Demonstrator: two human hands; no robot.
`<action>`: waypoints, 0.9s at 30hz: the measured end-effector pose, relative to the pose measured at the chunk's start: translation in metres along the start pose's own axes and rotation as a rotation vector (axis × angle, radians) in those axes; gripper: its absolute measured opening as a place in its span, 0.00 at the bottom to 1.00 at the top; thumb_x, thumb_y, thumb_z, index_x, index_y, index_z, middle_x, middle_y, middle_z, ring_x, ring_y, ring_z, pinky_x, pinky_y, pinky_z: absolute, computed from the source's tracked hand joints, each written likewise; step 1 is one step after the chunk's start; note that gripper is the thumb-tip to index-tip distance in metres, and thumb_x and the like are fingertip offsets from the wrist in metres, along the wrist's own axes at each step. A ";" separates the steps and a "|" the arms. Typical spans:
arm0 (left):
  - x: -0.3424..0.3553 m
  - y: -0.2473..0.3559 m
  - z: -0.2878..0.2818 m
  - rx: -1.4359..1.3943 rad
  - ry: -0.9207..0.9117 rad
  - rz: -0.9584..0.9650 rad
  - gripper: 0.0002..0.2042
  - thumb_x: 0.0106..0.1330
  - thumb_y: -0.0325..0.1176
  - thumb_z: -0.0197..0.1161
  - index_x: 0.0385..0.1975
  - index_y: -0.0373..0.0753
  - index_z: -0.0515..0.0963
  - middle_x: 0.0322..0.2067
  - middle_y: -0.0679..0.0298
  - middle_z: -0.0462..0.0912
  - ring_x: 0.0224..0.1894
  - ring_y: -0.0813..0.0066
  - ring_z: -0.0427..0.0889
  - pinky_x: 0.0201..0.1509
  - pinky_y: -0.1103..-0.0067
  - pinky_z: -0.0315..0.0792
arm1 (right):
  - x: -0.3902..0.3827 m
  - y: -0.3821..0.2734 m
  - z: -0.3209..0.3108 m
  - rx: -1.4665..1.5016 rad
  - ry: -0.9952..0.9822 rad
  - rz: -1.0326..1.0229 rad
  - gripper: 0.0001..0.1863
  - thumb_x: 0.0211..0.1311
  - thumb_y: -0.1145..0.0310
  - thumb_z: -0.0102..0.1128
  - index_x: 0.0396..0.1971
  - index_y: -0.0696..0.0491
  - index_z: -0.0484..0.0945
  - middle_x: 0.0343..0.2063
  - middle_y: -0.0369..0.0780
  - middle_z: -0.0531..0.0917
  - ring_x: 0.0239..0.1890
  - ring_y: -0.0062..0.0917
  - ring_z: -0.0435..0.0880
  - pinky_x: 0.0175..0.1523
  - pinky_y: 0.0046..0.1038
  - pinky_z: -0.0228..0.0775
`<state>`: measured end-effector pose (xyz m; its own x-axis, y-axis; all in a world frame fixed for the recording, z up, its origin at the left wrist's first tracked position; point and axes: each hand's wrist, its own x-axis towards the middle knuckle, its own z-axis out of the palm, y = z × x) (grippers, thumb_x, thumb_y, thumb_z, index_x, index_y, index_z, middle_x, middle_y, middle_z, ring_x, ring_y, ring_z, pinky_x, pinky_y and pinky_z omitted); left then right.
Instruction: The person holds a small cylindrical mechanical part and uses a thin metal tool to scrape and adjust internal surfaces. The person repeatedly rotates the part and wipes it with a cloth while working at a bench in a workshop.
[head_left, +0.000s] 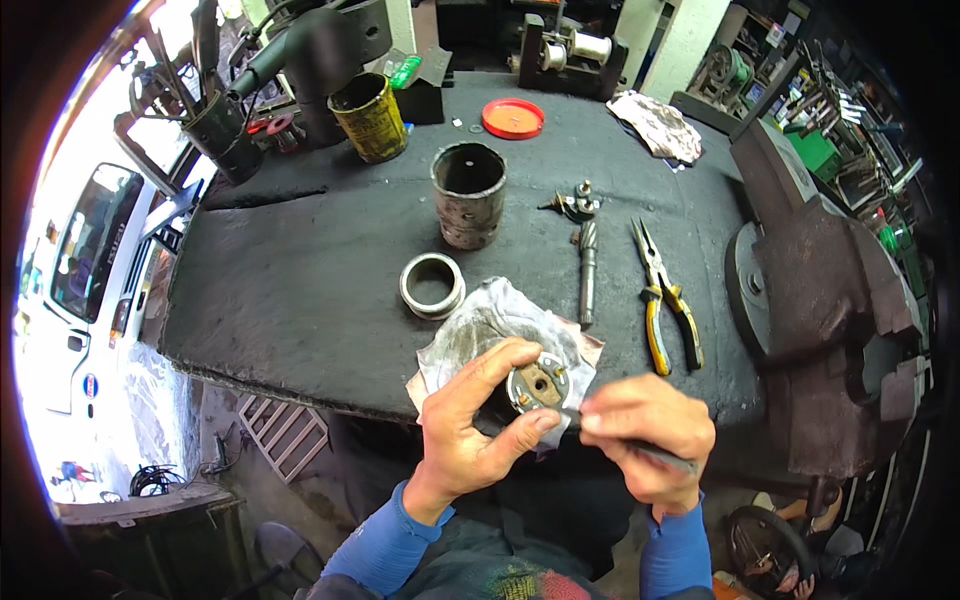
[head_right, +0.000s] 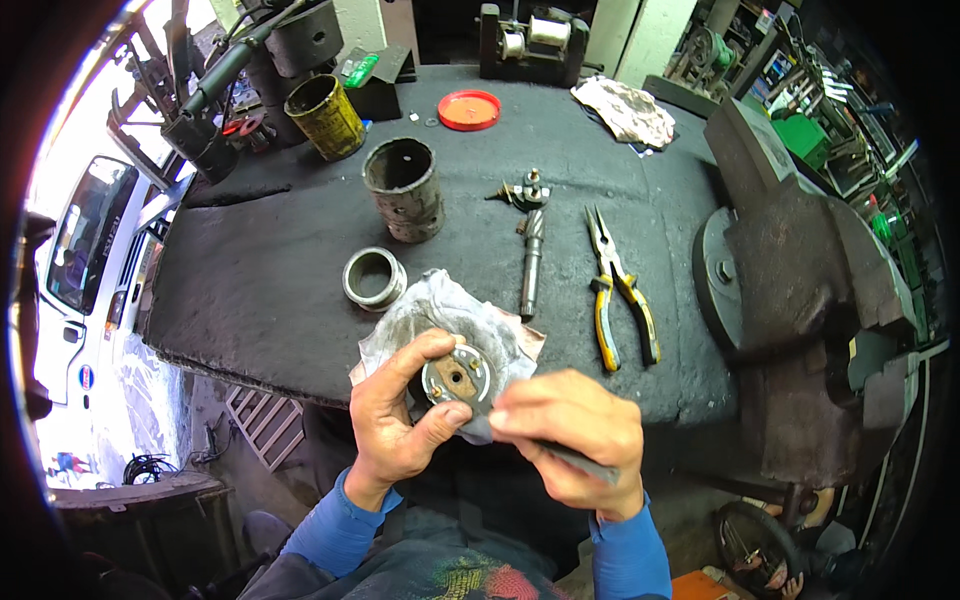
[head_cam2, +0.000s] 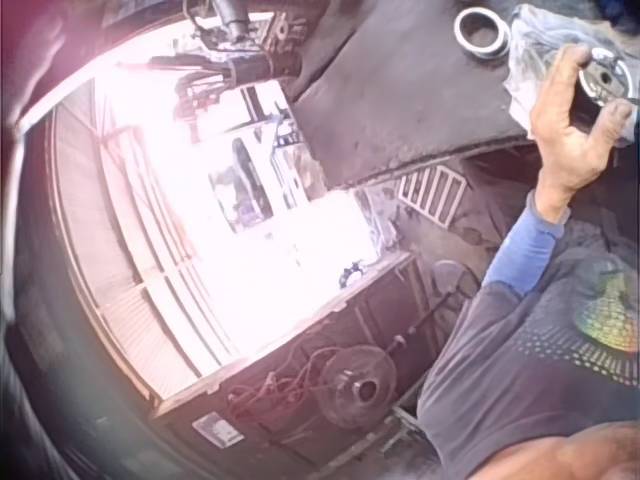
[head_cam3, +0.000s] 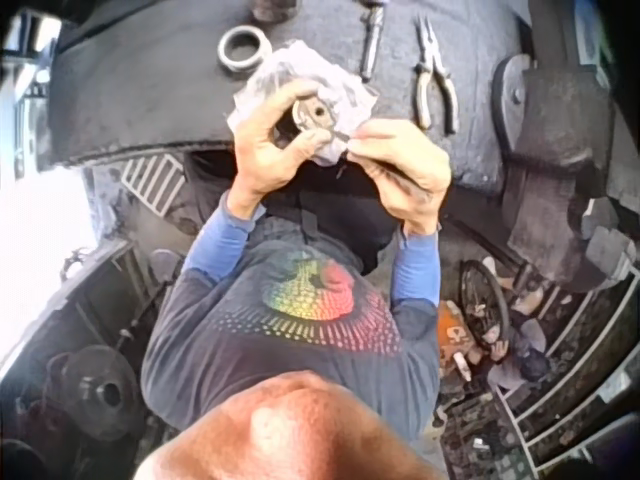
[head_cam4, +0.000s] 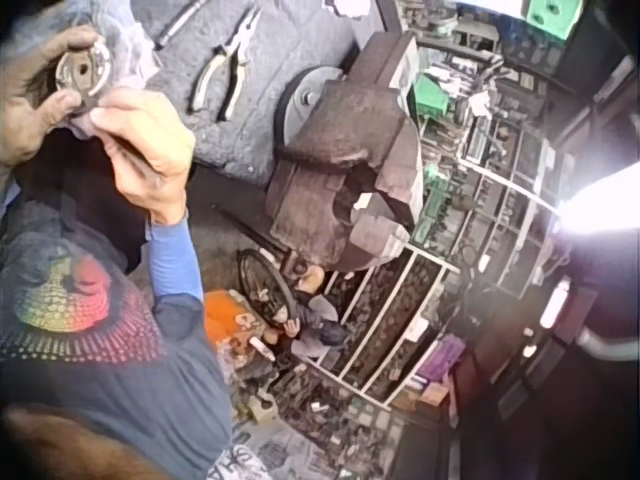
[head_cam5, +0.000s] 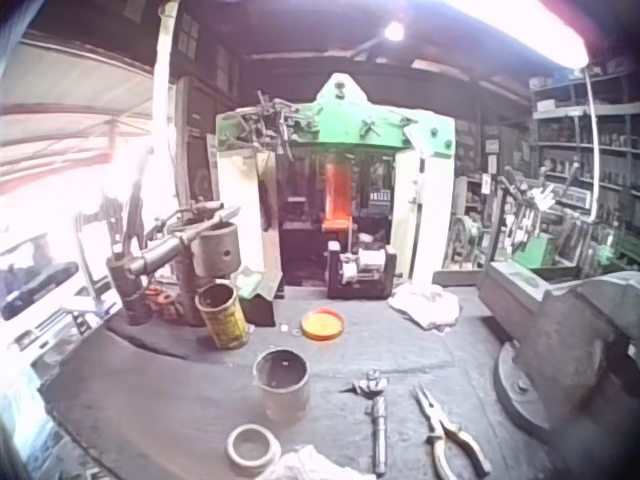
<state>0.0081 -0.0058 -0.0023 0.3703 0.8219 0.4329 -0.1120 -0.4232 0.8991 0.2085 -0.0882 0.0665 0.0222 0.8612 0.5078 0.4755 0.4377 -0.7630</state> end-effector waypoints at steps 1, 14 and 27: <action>0.001 -0.001 -0.002 0.033 0.014 0.017 0.29 0.63 0.35 0.84 0.62 0.29 0.84 0.58 0.48 0.89 0.61 0.60 0.89 0.67 0.70 0.79 | 0.007 0.004 0.005 -0.016 0.007 -0.010 0.14 0.49 0.81 0.82 0.37 0.54 0.92 0.37 0.41 0.93 0.38 0.35 0.93 0.45 0.32 0.84; 0.007 0.000 -0.005 0.058 -0.037 -0.009 0.32 0.67 0.42 0.82 0.66 0.29 0.81 0.63 0.46 0.87 0.68 0.53 0.85 0.72 0.66 0.76 | 0.007 0.009 0.012 -0.010 0.065 -0.026 0.13 0.51 0.81 0.81 0.39 0.55 0.92 0.38 0.42 0.93 0.41 0.35 0.93 0.47 0.32 0.83; 0.003 -0.001 -0.009 0.078 -0.089 -0.013 0.36 0.69 0.51 0.78 0.69 0.30 0.79 0.64 0.48 0.86 0.67 0.54 0.85 0.71 0.67 0.76 | 0.003 0.002 0.039 -0.087 0.243 -0.057 0.13 0.54 0.87 0.75 0.39 0.58 0.88 0.37 0.46 0.91 0.36 0.31 0.90 0.39 0.28 0.80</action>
<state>0.0007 0.0009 -0.0016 0.4524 0.7916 0.4107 -0.0357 -0.4441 0.8953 0.1749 -0.0747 0.0506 0.1986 0.7441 0.6379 0.5560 0.4504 -0.6986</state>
